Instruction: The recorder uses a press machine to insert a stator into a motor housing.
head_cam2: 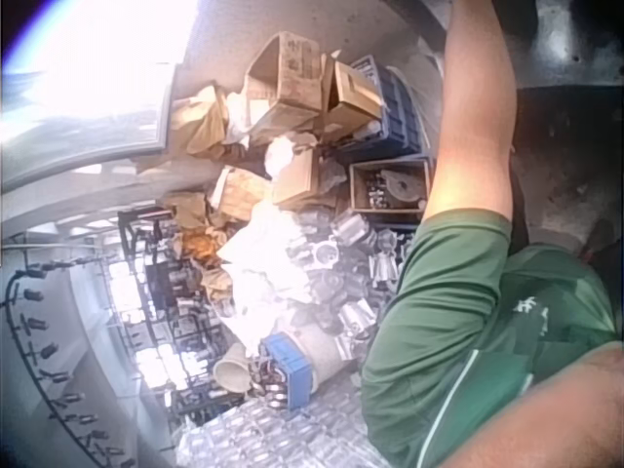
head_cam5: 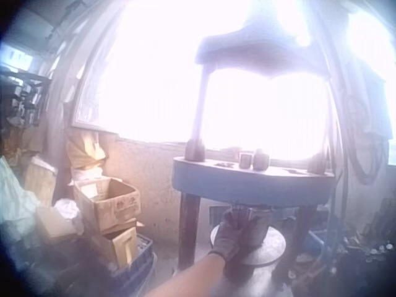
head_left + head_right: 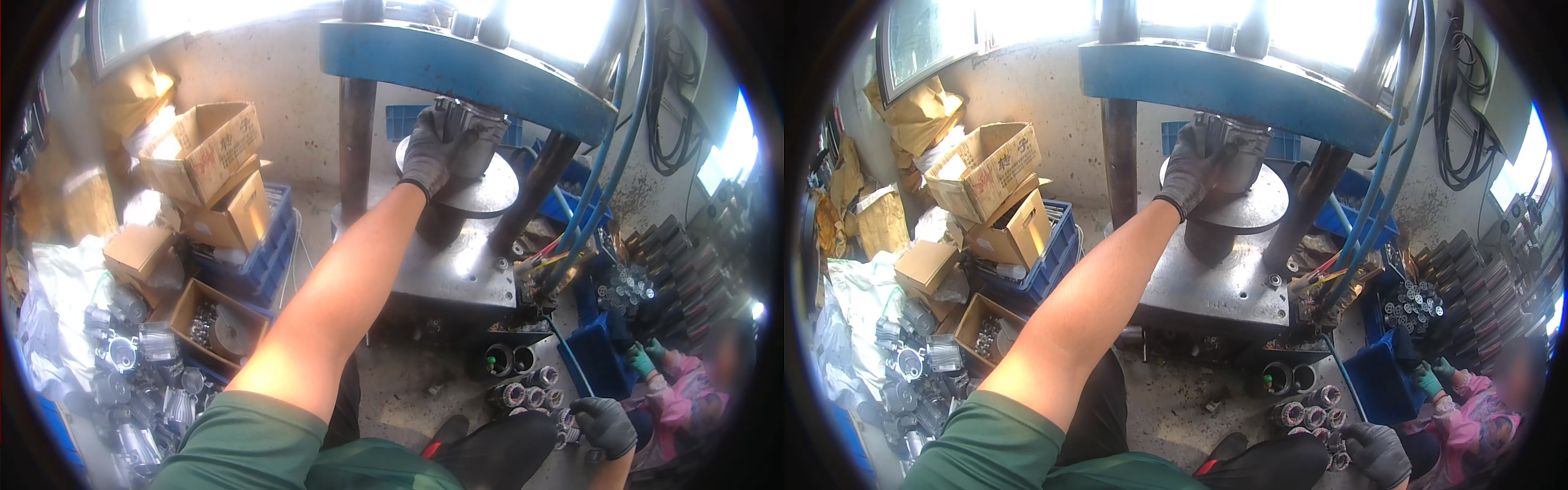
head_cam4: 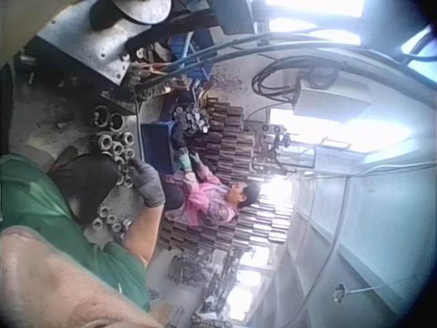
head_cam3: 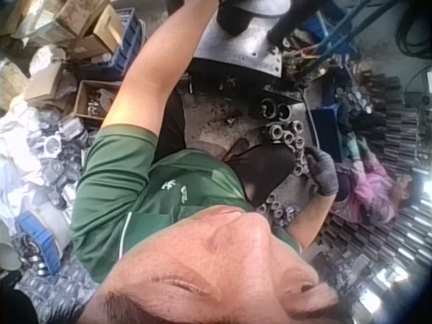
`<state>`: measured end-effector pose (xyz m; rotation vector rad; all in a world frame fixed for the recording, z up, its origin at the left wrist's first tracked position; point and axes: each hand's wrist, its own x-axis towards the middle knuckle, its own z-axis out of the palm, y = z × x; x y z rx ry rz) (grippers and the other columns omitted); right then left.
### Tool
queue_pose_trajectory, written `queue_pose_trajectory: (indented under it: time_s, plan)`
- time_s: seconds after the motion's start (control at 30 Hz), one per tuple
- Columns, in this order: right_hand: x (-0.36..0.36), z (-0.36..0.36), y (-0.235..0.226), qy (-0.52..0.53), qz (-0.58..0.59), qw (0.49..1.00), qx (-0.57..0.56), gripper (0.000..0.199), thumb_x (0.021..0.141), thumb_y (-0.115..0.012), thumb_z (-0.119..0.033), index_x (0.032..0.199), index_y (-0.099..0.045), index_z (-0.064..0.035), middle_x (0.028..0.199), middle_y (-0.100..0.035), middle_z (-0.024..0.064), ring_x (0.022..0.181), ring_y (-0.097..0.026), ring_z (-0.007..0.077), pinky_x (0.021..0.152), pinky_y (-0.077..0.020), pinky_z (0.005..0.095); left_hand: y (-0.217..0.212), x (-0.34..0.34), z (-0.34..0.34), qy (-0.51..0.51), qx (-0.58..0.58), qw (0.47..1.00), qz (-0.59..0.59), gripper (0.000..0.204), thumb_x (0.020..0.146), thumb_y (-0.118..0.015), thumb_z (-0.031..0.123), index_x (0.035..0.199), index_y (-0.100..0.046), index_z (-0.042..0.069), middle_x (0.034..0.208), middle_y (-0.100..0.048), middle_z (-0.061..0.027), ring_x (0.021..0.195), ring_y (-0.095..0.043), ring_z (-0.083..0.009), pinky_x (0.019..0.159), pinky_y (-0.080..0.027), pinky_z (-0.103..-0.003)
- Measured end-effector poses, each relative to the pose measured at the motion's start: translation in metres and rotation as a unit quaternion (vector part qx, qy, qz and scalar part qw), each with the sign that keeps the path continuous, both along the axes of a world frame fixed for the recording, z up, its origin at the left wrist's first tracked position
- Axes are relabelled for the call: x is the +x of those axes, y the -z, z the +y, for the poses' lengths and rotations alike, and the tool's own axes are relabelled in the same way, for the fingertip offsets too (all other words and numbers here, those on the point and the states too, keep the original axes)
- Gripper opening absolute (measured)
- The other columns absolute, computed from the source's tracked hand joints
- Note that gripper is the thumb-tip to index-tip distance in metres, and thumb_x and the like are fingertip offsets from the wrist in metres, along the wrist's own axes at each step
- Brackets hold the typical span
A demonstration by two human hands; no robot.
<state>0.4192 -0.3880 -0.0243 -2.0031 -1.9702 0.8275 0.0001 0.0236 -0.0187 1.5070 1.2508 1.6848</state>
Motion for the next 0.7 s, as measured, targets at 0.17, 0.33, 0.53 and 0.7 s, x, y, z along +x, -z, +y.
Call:
queue_pose_trajectory:
  time_s: [0.17,0.33,0.53,0.7]
  plan:
    - [-0.013,0.003,-0.01,0.036,0.013,0.999,-0.012,0.025,0.09,-0.065,-0.004,0.11,-0.078,0.0037,0.093,-0.079,0.0152,0.081,-0.074,0.0197,0.076,-0.0592,0.0345,-0.006,-0.001,-0.01,-0.027,-0.019,0.999,0.04,0.099,0.081,-0.088,0.055,0.148,-0.042,-0.001,0.136,-0.065,-0.0237,0.126,-0.066,-0.037,0.106,-0.052,-0.043]
    - [0.004,0.001,0.0,-0.039,-0.019,0.999,-0.006,0.026,0.091,-0.063,-0.003,0.112,-0.077,0.0044,0.088,-0.077,0.0123,0.075,-0.072,0.015,0.07,-0.058,0.0311,-0.013,-0.001,-0.019,-0.016,-0.045,0.998,0.037,0.099,0.081,-0.089,0.054,0.148,-0.041,-0.002,0.137,-0.065,-0.0234,0.128,-0.065,-0.0365,0.106,-0.051,-0.043]
    - [-0.004,0.002,-0.003,0.102,0.082,0.991,0.022,0.026,0.09,-0.064,-0.003,0.111,-0.077,0.0037,0.085,-0.075,0.0101,0.073,-0.071,0.0144,0.068,-0.0571,0.0311,-0.012,0.001,-0.02,-0.001,-0.015,1.0,0.009,0.094,0.082,-0.091,0.046,0.147,-0.043,-0.003,0.137,-0.065,-0.0232,0.128,-0.065,-0.0354,0.107,-0.05,-0.041]
    - [0.001,0.009,-0.006,-0.099,-0.055,0.993,0.038,0.026,0.09,-0.062,-0.001,0.11,-0.078,0.0032,0.086,-0.077,0.0114,0.074,-0.071,0.0153,0.07,-0.058,0.0313,-0.004,-0.002,-0.007,-0.033,-0.028,0.999,0.026,0.096,0.083,-0.09,0.048,0.148,-0.042,-0.003,0.14,-0.063,-0.0238,0.131,-0.063,-0.0347,0.109,-0.049,-0.04]
